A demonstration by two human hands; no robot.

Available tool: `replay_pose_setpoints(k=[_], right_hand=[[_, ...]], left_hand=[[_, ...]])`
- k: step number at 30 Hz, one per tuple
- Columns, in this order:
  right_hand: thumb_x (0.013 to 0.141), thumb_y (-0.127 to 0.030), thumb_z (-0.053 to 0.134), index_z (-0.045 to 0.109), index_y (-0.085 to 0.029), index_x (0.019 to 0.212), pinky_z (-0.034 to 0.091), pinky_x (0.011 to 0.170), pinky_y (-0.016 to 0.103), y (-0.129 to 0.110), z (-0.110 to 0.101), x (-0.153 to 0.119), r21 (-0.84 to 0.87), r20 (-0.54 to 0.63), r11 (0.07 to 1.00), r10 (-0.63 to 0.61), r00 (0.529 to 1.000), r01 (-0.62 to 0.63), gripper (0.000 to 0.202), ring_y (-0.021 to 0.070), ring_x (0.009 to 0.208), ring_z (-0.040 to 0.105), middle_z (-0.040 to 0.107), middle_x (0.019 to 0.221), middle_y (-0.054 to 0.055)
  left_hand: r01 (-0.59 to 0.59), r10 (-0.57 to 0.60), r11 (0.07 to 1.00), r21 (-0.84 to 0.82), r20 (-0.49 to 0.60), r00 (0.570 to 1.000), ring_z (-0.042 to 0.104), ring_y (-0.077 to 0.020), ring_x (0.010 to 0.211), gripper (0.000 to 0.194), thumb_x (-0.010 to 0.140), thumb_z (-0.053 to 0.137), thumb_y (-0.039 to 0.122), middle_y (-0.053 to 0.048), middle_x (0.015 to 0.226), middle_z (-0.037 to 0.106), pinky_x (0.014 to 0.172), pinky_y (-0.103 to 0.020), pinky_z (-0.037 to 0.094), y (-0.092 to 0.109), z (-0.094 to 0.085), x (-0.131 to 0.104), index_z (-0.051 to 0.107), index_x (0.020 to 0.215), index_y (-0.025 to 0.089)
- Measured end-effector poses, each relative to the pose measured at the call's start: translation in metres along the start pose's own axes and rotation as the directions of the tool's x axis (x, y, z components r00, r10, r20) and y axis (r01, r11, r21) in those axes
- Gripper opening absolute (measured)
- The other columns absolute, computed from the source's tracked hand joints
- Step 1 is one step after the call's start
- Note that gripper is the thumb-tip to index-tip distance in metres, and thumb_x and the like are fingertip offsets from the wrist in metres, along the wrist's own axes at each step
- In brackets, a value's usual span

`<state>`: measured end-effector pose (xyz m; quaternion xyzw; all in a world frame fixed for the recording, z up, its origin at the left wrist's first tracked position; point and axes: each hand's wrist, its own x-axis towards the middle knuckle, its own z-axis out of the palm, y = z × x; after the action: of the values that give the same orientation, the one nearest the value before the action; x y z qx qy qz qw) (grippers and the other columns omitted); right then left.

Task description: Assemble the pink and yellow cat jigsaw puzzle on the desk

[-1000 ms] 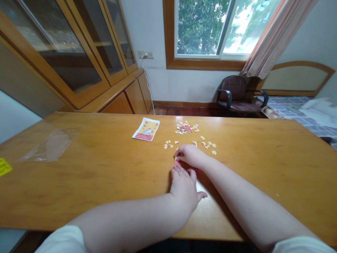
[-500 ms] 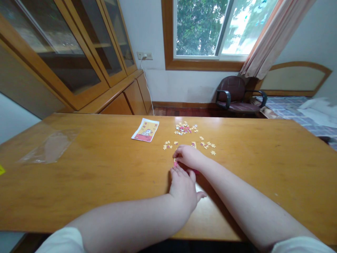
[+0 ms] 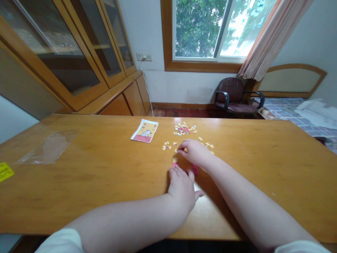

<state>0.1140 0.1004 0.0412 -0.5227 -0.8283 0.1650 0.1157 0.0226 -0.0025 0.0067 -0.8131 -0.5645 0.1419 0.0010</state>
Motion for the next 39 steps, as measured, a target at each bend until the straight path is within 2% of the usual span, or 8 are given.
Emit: replay_pose_setpoints(k=[3,6,9,14,21,28,35,39], right_hand=[[0.088,-0.035,0.052,0.072,-0.021,0.092,0.045,0.073,0.026,0.021,-0.045,-0.008,0.008,-0.201,0.992,0.123,0.972,-0.124,0.025,0.0175,0.081,0.063,0.072,0.092,0.006],[0.086,-0.03,0.052,0.072,-0.02,0.091,0.046,0.07,0.027,0.057,-0.069,-0.019,-0.082,-0.277,0.94,0.298,0.913,-0.332,0.024,0.0199,0.08,0.064,0.072,0.093,0.008],[0.085,-0.025,0.051,0.073,-0.019,0.091,0.046,0.072,0.028,0.094,-0.057,-0.03,-0.191,-0.208,0.871,0.415,0.886,-0.453,0.023,0.0224,0.087,0.065,0.072,0.096,0.01],[0.087,-0.027,0.047,0.07,-0.02,0.103,0.046,0.08,0.027,0.129,-0.012,-0.039,-0.167,-0.18,0.874,0.429,0.885,-0.457,0.029,0.0211,0.097,0.064,0.07,0.107,0.009],[0.084,-0.033,0.053,0.071,-0.022,0.104,0.046,0.079,0.028,0.133,-0.001,-0.04,-0.117,-0.124,0.924,0.351,0.928,-0.364,0.028,0.0222,0.094,0.064,0.07,0.105,0.008],[0.079,-0.024,0.06,0.07,-0.019,0.103,0.046,0.075,0.027,0.141,0.005,-0.04,0.008,-0.108,0.922,0.386,0.916,-0.387,0.027,0.0194,0.085,0.064,0.071,0.096,0.007],[0.077,-0.021,0.062,0.074,-0.018,0.093,0.045,0.072,0.025,0.138,0.0,-0.042,0.025,-0.079,0.919,0.395,0.915,-0.395,0.02,0.018,0.08,0.064,0.071,0.088,0.006],[0.078,-0.024,0.061,0.074,-0.017,0.084,0.045,0.07,0.025,0.131,-0.007,-0.045,0.001,-0.119,0.935,0.352,0.929,-0.354,0.016,0.0176,0.077,0.062,0.07,0.085,0.007]], left_hand=[[-0.003,0.003,1.0,0.004,-0.012,1.0,0.047,-0.0443,0.12,0.083,0.074,0.049,0.073,-0.033,0.128,0.051,0.097,-0.055,0.028,-0.001,-0.003,-0.001,0.053,0.127,0.009],[-0.011,0.011,1.0,0.019,-0.002,1.0,0.05,-0.043,0.117,0.078,0.077,0.047,0.071,-0.031,0.126,0.053,0.095,-0.053,0.029,-0.003,-0.005,-0.001,0.053,0.125,0.01],[-0.011,0.011,1.0,0.021,0.023,1.0,0.048,-0.0443,0.119,0.076,0.078,0.046,0.07,-0.032,0.128,0.051,0.095,-0.054,0.029,-0.003,-0.004,-0.001,0.052,0.126,0.01],[-0.026,0.025,1.0,0.017,0.051,0.998,0.044,-0.045,0.123,0.078,0.08,0.047,0.067,-0.034,0.132,0.046,0.097,-0.053,0.027,-0.003,-0.002,-0.001,0.049,0.13,0.007],[-0.024,0.024,0.999,0.02,0.008,1.0,0.045,-0.0425,0.124,0.076,0.08,0.048,0.066,-0.031,0.133,0.047,0.095,-0.05,0.032,-0.003,0.001,-0.003,0.05,0.131,0.009],[-0.032,0.035,0.999,0.025,-0.11,0.993,0.045,-0.0427,0.123,0.074,0.081,0.051,0.061,-0.03,0.134,0.047,0.096,-0.05,0.034,-0.001,0.006,-0.01,0.05,0.132,0.008],[-0.322,0.312,0.946,-0.031,-0.182,0.933,0.036,-0.0333,0.132,0.072,0.086,0.047,0.056,-0.022,0.145,0.038,0.105,-0.046,0.031,0.003,0.013,-0.009,0.043,0.138,0.007],[-0.359,0.347,0.932,-0.037,-0.181,0.92,0.04,-0.032,0.129,0.068,0.088,0.045,0.054,-0.021,0.142,0.042,0.103,-0.045,0.035,0.004,0.013,-0.009,0.046,0.136,0.006]])
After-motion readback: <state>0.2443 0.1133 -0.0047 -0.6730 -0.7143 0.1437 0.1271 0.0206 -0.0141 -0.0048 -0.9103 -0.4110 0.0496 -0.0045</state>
